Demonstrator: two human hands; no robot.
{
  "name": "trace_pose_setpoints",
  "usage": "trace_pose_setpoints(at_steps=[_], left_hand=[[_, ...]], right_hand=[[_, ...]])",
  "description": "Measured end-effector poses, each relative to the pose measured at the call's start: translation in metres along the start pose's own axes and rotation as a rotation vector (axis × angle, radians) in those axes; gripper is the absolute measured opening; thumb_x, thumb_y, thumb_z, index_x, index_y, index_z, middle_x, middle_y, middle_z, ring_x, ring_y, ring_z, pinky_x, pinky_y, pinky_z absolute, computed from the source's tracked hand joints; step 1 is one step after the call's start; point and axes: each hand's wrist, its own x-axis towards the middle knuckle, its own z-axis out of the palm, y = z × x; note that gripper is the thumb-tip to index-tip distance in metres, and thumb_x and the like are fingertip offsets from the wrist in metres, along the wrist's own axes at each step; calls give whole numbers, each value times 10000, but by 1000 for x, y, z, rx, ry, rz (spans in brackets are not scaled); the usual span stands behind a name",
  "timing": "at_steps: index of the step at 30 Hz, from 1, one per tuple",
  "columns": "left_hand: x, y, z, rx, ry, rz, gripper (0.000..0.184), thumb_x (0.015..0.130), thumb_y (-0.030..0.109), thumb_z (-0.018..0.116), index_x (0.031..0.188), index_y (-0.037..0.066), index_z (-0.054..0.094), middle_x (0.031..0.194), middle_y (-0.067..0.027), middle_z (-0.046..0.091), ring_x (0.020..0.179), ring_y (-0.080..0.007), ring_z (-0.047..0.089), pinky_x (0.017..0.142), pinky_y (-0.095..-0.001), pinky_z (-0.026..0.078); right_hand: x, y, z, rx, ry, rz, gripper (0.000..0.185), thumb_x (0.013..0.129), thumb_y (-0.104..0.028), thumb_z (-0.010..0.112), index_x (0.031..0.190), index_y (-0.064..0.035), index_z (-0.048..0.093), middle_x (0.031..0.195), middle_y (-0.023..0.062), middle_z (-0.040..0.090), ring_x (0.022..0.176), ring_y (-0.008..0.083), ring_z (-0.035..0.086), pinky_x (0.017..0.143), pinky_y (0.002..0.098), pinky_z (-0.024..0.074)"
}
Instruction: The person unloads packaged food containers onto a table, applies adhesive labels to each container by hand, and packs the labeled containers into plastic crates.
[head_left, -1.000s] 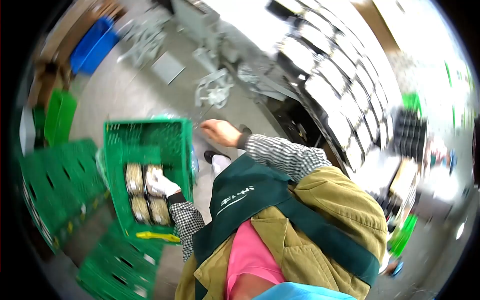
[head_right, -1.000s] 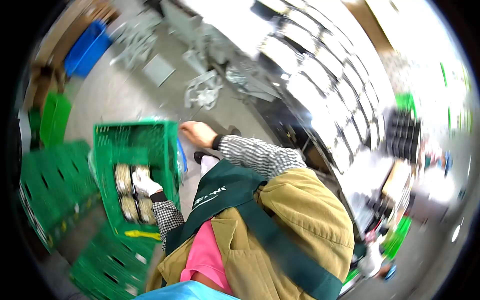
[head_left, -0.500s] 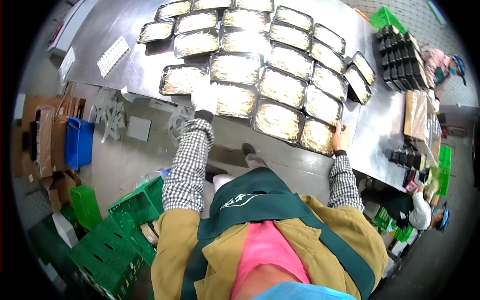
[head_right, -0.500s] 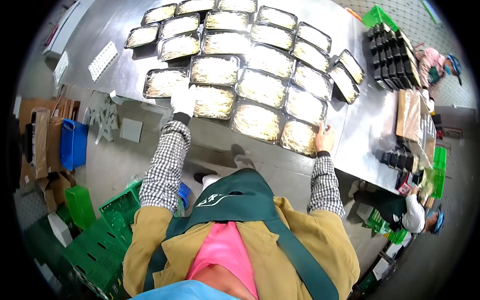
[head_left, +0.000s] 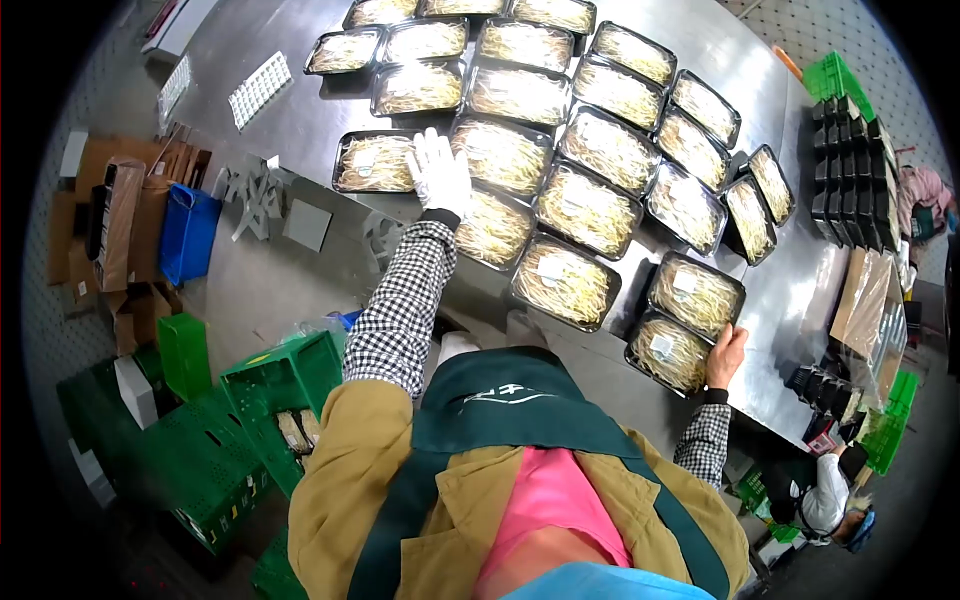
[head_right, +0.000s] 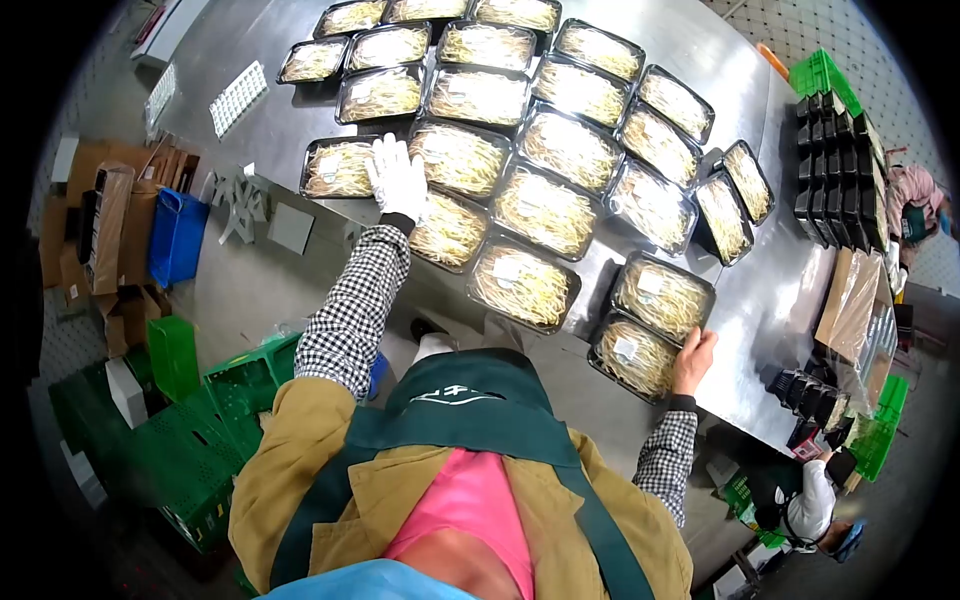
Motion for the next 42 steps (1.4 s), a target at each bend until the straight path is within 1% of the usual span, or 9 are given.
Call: trace_pose_setpoints(at_steps=[4, 7, 9, 13, 16, 22, 30, 36, 42], left_hand=[[-6, 8, 2, -216, 109, -18, 496, 911, 312, 395, 1297, -1, 396, 1401, -133, 325, 1315, -258, 246, 1075, -412, 178], [6, 5, -16, -410, -329, -167, 429, 881, 286, 445, 1213, 15, 467, 1277, -150, 431, 1178, -263, 406, 964, -433, 343], [8, -3, -18, 189, -275, 280, 429, 731, 354, 620, 1064, 90, 557, 996, -128, 562, 932, -268, 543, 772, -380, 466], [6, -27, -14, -71, -95, 337, 160, 798, 204, 541, 795, 61, 613, 841, -131, 595, 793, -282, 570, 670, -389, 468], [-54, -54, -72, -658, 210, -197, 130, 854, 146, 482, 916, 68, 566, 862, -132, 562, 692, -255, 552, 528, -413, 484], [-277, -222, -190, -776, 573, -892, 191, 833, 172, 603, 972, 63, 529, 785, -149, 598, 672, -295, 614, 577, -402, 488], [-593, -378, -201, -70, 770, -1490, 180, 876, 213, 542, 991, 75, 537, 850, -142, 618, 734, -314, 617, 622, -379, 493], [-741, -417, -184, -18, 759, -1869, 227, 905, 190, 517, 1009, -11, 536, 824, -85, 605, 739, -142, 562, 683, -287, 461], [-775, -415, -152, -403, 1066, -2012, 240, 943, 190, 463, 1035, -31, 485, 888, -75, 569, 774, -123, 529, 712, -268, 448]], right_hand=[[1, -25, -24, -113, -17, -56, 174, 906, -167, 509, 917, -3, 451, 695, 177, 534, 618, 318, 529, 588, 376, 427], [10, -27, -30, -129, -6, -190, 172, 899, -162, 520, 914, -1, 459, 722, 193, 544, 647, 339, 536, 601, 395, 425], [16, -41, -41, -158, -8, -240, 175, 908, -177, 509, 909, -4, 483, 756, 201, 540, 657, 341, 522, 610, 400, 422], [28, -123, -54, -59, -65, -426, 213, 933, -203, 480, 979, 4, 492, 783, 160, 530, 723, 250, 520, 689, 361, 437], [32, -200, -47, -14, -57, -641, 239, 926, -226, 500, 989, 4, 506, 853, 193, 567, 768, 310, 563, 685, 360, 456], [-59, -364, -1, 168, -351, -1012, 222, 913, -196, 524, 978, 15, 508, 862, 202, 563, 771, 297, 544, 697, 361, 437], [-414, -605, 168, 278, -1053, -1456, 333, 903, -250, 491, 1143, -20, 472, 1001, 238, 585, 929, 360, 584, 791, 392, 454], [-678, -654, 345, 374, -1158, -1888, 265, 872, -236, 515, 970, -10, 418, 786, 264, 590, 719, 449, 569, 629, 510, 451], [-738, -626, 412, 288, -1099, -2132, 556, 770, -359, 660, 1128, 21, 468, 1005, 228, 572, 946, 363, 546, 801, 411, 456]])
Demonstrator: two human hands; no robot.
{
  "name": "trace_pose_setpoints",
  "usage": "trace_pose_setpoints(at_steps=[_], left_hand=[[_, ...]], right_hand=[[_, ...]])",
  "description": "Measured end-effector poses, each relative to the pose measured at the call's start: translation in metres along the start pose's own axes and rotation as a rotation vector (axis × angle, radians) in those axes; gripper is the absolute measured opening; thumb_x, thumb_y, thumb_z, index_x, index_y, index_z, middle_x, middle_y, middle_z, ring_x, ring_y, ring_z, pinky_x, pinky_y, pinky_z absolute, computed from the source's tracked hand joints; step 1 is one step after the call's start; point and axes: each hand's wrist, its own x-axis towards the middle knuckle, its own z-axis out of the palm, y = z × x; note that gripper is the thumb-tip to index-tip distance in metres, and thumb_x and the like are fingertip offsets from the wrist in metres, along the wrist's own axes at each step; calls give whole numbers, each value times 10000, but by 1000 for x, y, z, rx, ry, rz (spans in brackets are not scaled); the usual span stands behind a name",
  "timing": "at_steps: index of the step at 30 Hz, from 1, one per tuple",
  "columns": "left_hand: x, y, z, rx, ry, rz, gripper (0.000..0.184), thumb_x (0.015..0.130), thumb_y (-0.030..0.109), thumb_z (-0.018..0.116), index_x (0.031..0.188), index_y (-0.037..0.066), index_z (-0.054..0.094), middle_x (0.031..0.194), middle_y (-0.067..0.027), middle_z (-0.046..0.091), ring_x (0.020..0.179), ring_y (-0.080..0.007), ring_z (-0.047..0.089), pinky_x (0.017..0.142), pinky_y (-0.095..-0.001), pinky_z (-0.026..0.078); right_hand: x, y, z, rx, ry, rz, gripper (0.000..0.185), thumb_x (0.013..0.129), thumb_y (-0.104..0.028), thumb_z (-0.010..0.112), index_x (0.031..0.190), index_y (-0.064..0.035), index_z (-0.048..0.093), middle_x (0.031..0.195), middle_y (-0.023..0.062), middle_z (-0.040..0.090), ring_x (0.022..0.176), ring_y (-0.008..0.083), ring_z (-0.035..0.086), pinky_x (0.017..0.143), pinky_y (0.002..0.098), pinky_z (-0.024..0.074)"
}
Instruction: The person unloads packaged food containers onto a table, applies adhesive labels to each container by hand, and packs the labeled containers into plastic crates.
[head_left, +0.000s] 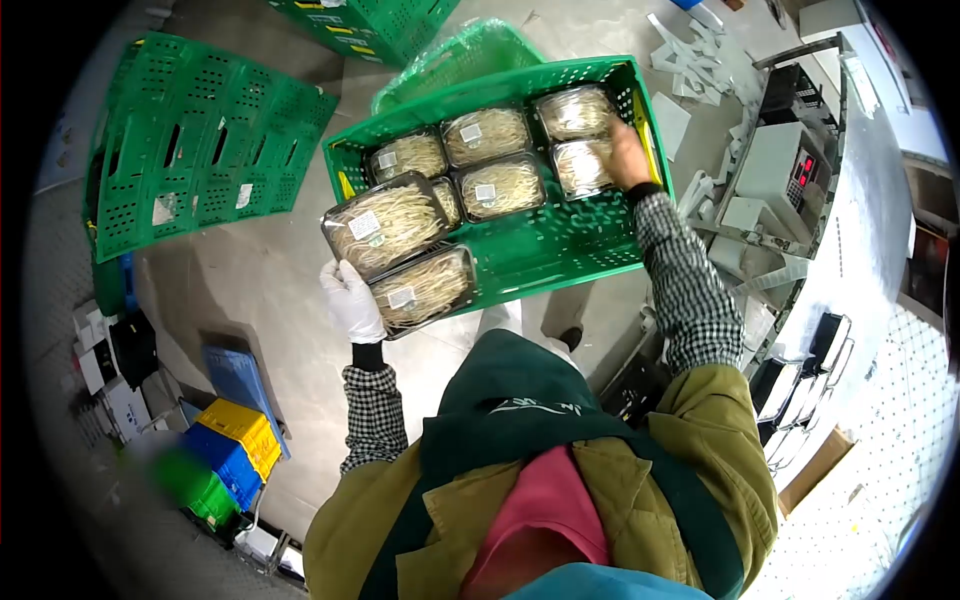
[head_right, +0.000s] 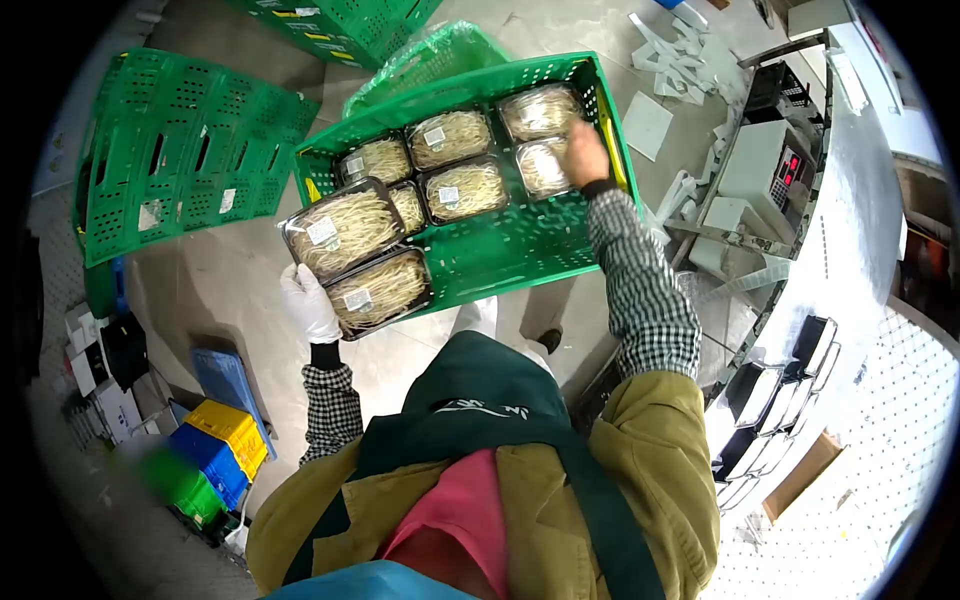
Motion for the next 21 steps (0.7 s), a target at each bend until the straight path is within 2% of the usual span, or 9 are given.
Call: trace_pose_setpoints(at_steps=[2, 4, 9, 10, 13, 17, 18, 20, 21], left_hand=[[0, -21, 16, -39, 10, -77, 238, 939, 187, 474, 1033, -30, 497, 922, -90, 570, 802, -130, 524, 735, -271, 443], [-4, -31, 42, 19, 34, -55, 242, 931, 185, 488, 1037, -32, 503, 927, -91, 570, 813, -143, 523, 742, -277, 439], [-5, -16, 84, 25, -84, -138, 271, 929, 209, 494, 1020, -44, 530, 888, -80, 563, 814, -161, 524, 747, -267, 420], [-1, -26, 85, 180, 1, 176, 239, 927, 184, 483, 1027, -32, 508, 828, -90, 578, 638, -152, 545, 591, -257, 453], [8, -15, 60, -4, -120, -202, 236, 942, 206, 446, 1044, -6, 461, 746, -53, 544, 424, -81, 416, 376, -229, 370], [1, -35, 26, 306, -280, -321, 241, 926, 246, 443, 951, 12, 498, 677, -107, 590, 524, -165, 577, 440, -301, 450], [-1, -46, 20, 454, -393, -353, 247, 912, 260, 458, 937, 19, 504, 675, -133, 603, 581, -208, 624, 479, -337, 479], [-8, -74, 21, 1148, -520, -11, 317, 808, 309, 592, 952, 32, 539, 836, -175, 631, 762, -319, 639, 662, -413, 507], [-13, -67, 26, 1192, -540, 11, 326, 795, 308, 610, 963, 36, 547, 902, -171, 618, 773, -329, 634, 677, -415, 507]], right_hand=[[-23, -72, -23, 679, -771, 180, 859, 749, -589, 607, 1263, 59, 375, 1247, 247, 471, 1167, 324, 462, 955, 367, 393], [-64, -113, 2, 856, -986, 126, 896, 763, -504, 646, 1374, 14, 244, 1368, 227, 338, 1256, 290, 358, 1053, 360, 291], [-107, -136, 25, 963, -773, 361, 890, 769, -474, 658, 1312, 124, 286, 1257, 297, 441, 1204, 316, 421, 1003, 310, 328], [-101, -134, 0, 802, -779, 397, 895, 780, -503, 631, 1309, 133, 288, 1268, 304, 428, 1236, 310, 389, 1011, 323, 321], [-100, -94, -18, 942, -842, 702, 754, 829, -479, 582, 1296, 73, 368, 1194, 202, 521, 1094, 253, 500, 925, 323, 402], [-100, -46, 24, 1125, -978, 852, 558, 889, -396, 536, 1252, 15, 434, 1102, 83, 573, 920, 138, 555, 810, 283, 457], [-100, -50, 30, 1051, -979, 851, 601, 862, -407, 567, 1239, 41, 426, 1098, 126, 588, 946, 203, 578, 807, 317, 470], [-115, -38, 97, 108, -853, 416, 635, 829, -383, 599, 1230, 62, 389, 1115, 213, 570, 1000, 310, 573, 819, 373, 476], [-116, -46, 110, 123, -875, 511, 628, 823, -361, 591, 1233, 60, 368, 1126, 249, 548, 1034, 340, 549, 834, 392, 468]])
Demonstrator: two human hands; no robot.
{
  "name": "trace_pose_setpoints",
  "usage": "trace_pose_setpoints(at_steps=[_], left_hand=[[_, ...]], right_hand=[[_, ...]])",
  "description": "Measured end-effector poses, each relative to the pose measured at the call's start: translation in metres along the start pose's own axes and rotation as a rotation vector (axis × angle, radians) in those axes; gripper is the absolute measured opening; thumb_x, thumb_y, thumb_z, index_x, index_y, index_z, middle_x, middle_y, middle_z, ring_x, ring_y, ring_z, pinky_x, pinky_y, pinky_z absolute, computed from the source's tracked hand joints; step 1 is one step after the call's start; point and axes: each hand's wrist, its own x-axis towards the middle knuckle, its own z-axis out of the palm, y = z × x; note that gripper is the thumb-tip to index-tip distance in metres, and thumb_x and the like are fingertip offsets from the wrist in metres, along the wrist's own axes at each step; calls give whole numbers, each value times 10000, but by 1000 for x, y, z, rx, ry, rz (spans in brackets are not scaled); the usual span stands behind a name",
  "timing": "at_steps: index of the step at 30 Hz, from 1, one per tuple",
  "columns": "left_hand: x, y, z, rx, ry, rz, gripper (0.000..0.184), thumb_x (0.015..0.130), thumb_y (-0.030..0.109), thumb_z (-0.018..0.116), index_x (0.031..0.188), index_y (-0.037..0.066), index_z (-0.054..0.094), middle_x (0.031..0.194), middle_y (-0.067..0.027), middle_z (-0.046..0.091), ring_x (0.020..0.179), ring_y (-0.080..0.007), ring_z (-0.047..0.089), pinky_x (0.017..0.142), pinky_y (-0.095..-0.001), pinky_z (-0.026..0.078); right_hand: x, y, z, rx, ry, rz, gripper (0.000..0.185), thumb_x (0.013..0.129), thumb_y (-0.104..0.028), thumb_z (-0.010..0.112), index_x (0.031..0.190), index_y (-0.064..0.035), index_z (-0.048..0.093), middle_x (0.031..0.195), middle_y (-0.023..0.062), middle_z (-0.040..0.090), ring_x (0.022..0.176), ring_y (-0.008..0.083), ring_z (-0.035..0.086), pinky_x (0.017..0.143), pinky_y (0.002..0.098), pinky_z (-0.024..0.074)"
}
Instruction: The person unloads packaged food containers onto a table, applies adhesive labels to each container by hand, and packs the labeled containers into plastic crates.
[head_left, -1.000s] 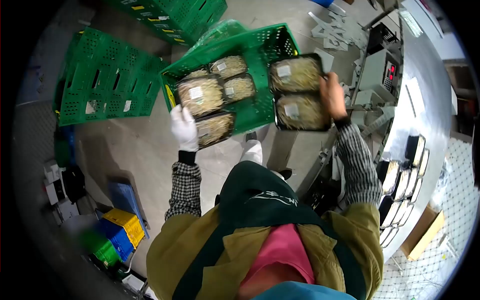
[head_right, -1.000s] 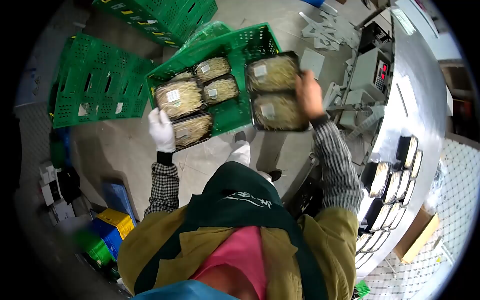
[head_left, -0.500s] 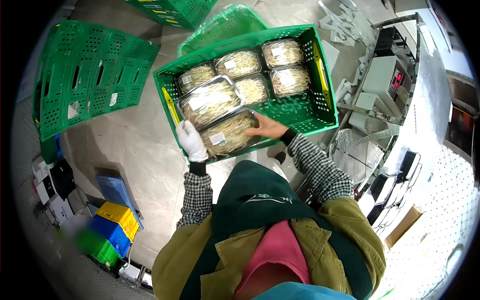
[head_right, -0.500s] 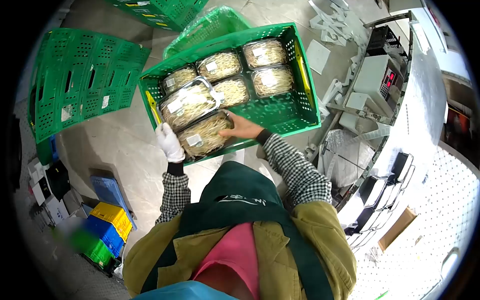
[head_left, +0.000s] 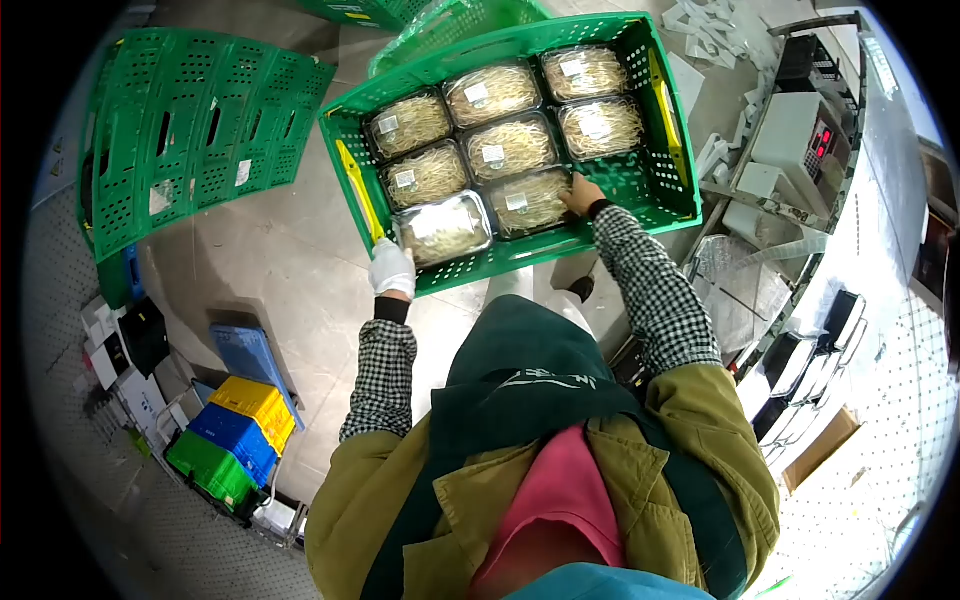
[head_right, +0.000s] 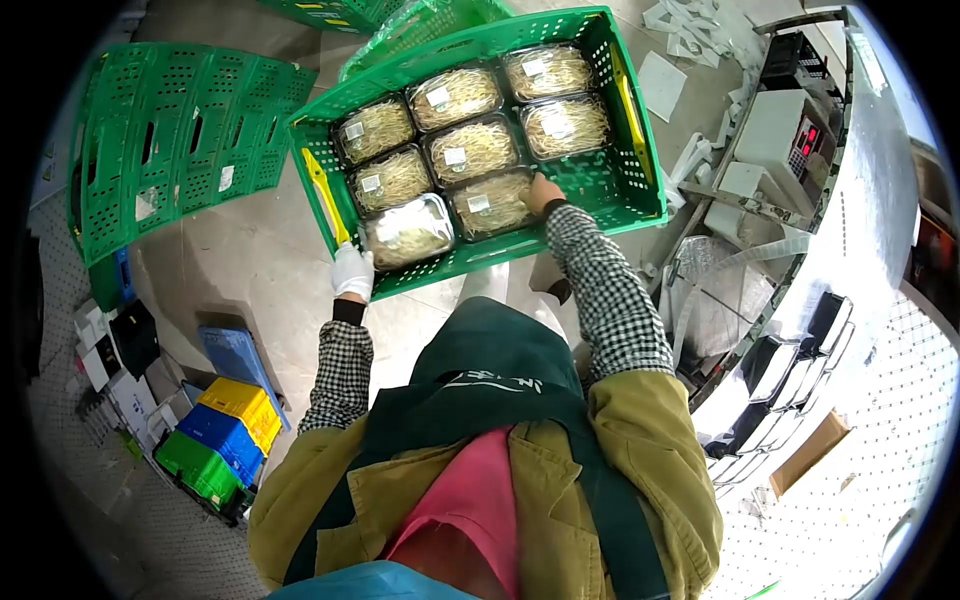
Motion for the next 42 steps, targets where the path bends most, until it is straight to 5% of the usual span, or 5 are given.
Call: trace_pose_setpoints(at_steps=[10, 16, 22, 29, 42], left_hand=[[22, 65, 45, 177, -375, 588, 339, 713, 281, 646, 919, 12, 634, 968, -232, 600, 932, -367, 568, 827, -423, 458], [-63, 187, 18, -184, 101, 830, 477, 842, 222, 565, 1253, 13, 441, 1208, -230, 484, 1057, -357, 504, 897, -397, 412], [-309, 382, 36, -519, -253, 1589, 463, 814, 127, 610, 1245, 22, 473, 1159, -191, 540, 994, -284, 553, 863, -364, 439], [-637, 434, 210, 170, -173, 2449, 415, 850, 290, 487, 1097, -43, 518, 1151, -271, 495, 1028, -412, 490, 885, -463, 401], [-723, 426, 248, 70, -601, 1630, 328, 908, 265, 424, 1154, 51, 455, 988, -215, 597, 915, -353, 578, 795, -406, 447]], right_hand=[[-149, -37, -7, 310, 588, -451, 376, 775, -125, 515, 1118, 27, 490, 1095, 201, 531, 1034, 327, 499, 912, 385, 404], [-323, 115, 34, 569, 1073, -172, 296, 819, -124, 543, 1099, -37, 507, 998, 172, 545, 836, 327, 579, 740, 388, 479], [-548, 280, 181, 619, 1750, 934, 164, 840, -53, 536, 1001, -33, 562, 888, 120, 590, 804, 273, 561, 737, 362, 443], [-758, 437, 456, 621, 1644, 2388, 293, 833, -244, 547, 1027, -24, 546, 957, 158, 571, 1010, 315, 486, 874, 410, 385], [-896, 656, 613, 966, 1160, 2108, 589, 864, -495, 403, 1051, 32, 586, 1058, 274, 577, 1054, 409, 524, 889, 439, 419]])
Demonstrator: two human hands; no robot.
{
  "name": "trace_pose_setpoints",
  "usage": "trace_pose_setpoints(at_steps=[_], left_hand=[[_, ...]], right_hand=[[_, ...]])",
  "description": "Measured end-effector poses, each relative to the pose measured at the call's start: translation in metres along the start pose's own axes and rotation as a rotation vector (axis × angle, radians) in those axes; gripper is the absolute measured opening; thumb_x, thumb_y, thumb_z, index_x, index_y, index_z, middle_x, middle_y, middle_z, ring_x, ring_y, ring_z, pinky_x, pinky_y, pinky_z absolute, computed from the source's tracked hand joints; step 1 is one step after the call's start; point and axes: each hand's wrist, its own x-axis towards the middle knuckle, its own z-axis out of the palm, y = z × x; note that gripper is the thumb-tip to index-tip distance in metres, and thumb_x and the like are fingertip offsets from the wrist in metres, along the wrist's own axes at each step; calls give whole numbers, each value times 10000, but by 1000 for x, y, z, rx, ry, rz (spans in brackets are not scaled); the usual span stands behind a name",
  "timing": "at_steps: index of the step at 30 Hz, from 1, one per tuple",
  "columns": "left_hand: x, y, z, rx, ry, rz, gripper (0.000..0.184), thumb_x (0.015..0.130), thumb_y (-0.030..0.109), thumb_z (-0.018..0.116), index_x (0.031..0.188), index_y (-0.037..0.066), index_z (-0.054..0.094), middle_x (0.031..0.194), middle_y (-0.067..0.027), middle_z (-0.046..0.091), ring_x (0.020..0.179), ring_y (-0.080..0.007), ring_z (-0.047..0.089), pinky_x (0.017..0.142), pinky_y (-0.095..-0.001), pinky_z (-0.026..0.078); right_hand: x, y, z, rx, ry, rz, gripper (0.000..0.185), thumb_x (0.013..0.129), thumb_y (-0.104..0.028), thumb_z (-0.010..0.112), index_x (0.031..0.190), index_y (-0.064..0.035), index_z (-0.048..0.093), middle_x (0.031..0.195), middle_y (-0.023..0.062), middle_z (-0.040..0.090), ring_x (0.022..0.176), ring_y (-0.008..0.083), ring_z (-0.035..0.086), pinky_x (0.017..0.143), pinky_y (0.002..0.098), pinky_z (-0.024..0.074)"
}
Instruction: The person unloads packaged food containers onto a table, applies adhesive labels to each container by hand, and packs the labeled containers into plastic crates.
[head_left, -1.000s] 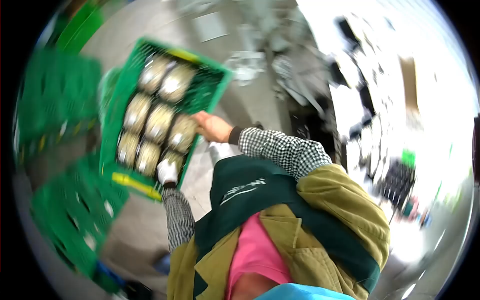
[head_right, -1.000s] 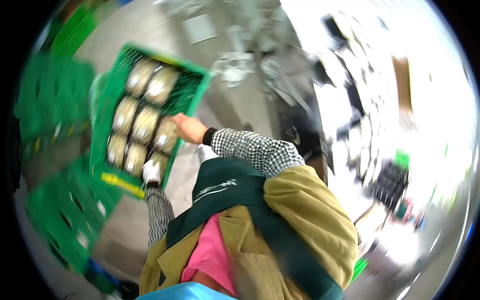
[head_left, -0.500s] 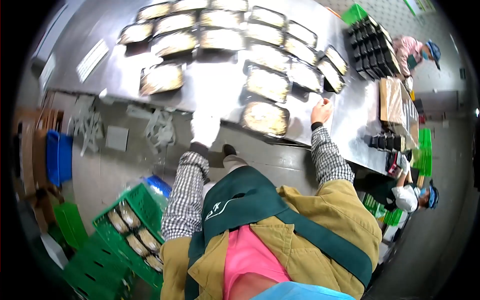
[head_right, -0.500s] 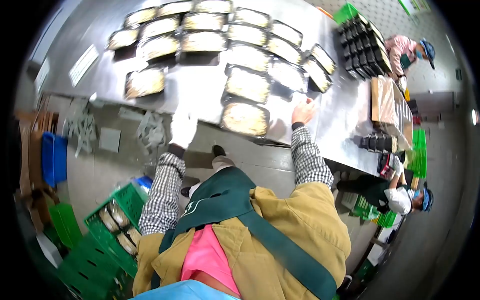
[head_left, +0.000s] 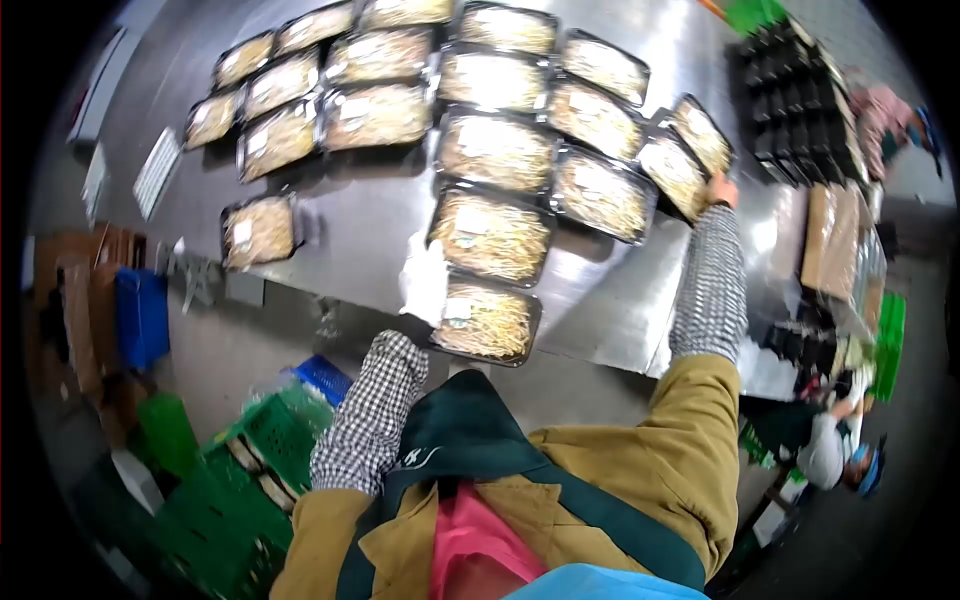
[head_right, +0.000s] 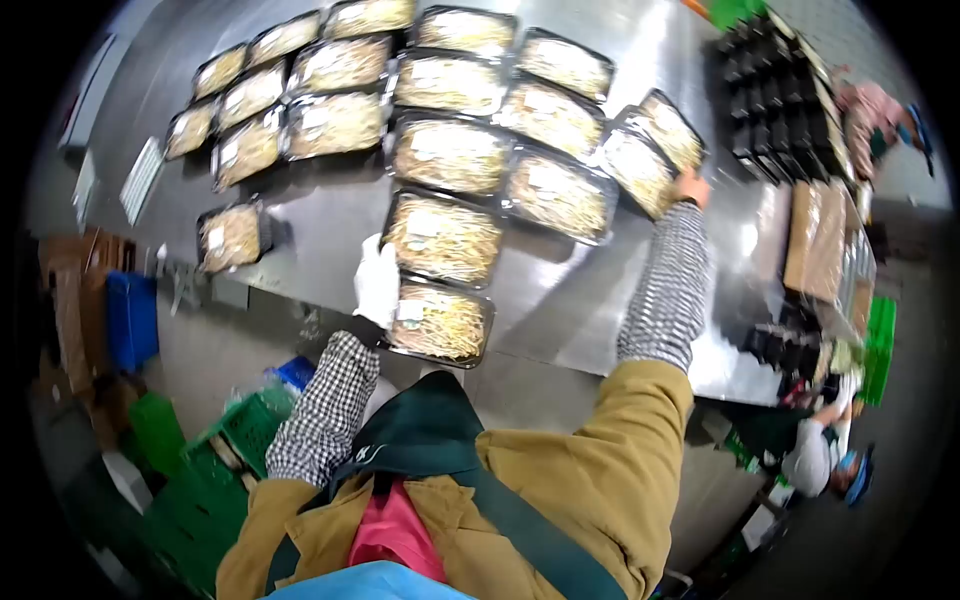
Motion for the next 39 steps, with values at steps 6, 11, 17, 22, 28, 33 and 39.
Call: trace_pose_setpoints(at_steps=[6, 11, 17, 22, 28, 33, 39], left_hand=[[-25, -23, -27, -189, 32, 90, 296, 904, 234, 460, 1134, 46, 459, 727, -180, 589, 656, -317, 588, 606, -406, 475], [-98, -59, -119, -24, 399, 102, 255, 885, 218, 500, 1074, 86, 390, 785, -188, 615, 640, -366, 609, 550, -459, 481], [-225, -189, -240, -119, 1128, -169, 211, 895, 178, 515, 1050, 37, 491, 895, -175, 588, 772, -298, 598, 703, -373, 484], [-383, -345, -311, -43, 1601, -534, 188, 917, 174, 460, 997, 5, 455, 880, -174, 545, 807, -289, 549, 756, -371, 442], [-540, -576, -336, 98, 1863, -1123, 237, 887, 250, 480, 979, 32, 467, 827, -244, 600, 773, -420, 576, 674, -472, 450], [-590, -685, -322, -43, 1728, -1439, 209, 887, 247, 452, 969, 56, 431, 738, -206, 605, 697, -412, 580, 627, -469, 442], [-605, -756, -290, -180, 1514, -1496, 357, 885, 215, 453, 1180, 16, 415, 919, -220, 623, 829, -391, 597, 688, -432, 472]], right_hand=[[70, 41, -53, -639, 228, -824, 218, 820, -258, 501, 809, -98, 648, 821, 129, 626, 743, 292, 589, 634, 430, 456], [-54, -127, -217, -1550, 317, -951, 268, 925, -256, 380, 1053, -113, 567, 1043, 97, 578, 964, 255, 525, 767, 480, 367], [-238, -292, -257, 10, 319, -1244, 313, 931, -280, 464, 1061, 1, 514, 927, 192, 604, 828, 340, 594, 687, 372, 485], [-517, -414, -190, 497, -273, -1823, 218, 938, -140, 443, 1070, 22, 505, 958, 172, 563, 899, 265, 539, 810, 316, 421], [-918, -455, -104, 265, -1162, -1905, 216, 903, -206, 502, 976, -4, 519, 835, 153, 585, 770, 235, 567, 705, 340, 445], [-1085, -453, 10, -33, -1211, -2164, 275, 839, -249, 542, 933, 9, 525, 803, 224, 598, 766, 385, 581, 683, 421, 456], [-1154, -467, 7, -560, -1067, -2256, 350, 835, -355, 559, 862, -30, 686, 797, 186, 650, 741, 323, 627, 711, 390, 484]])
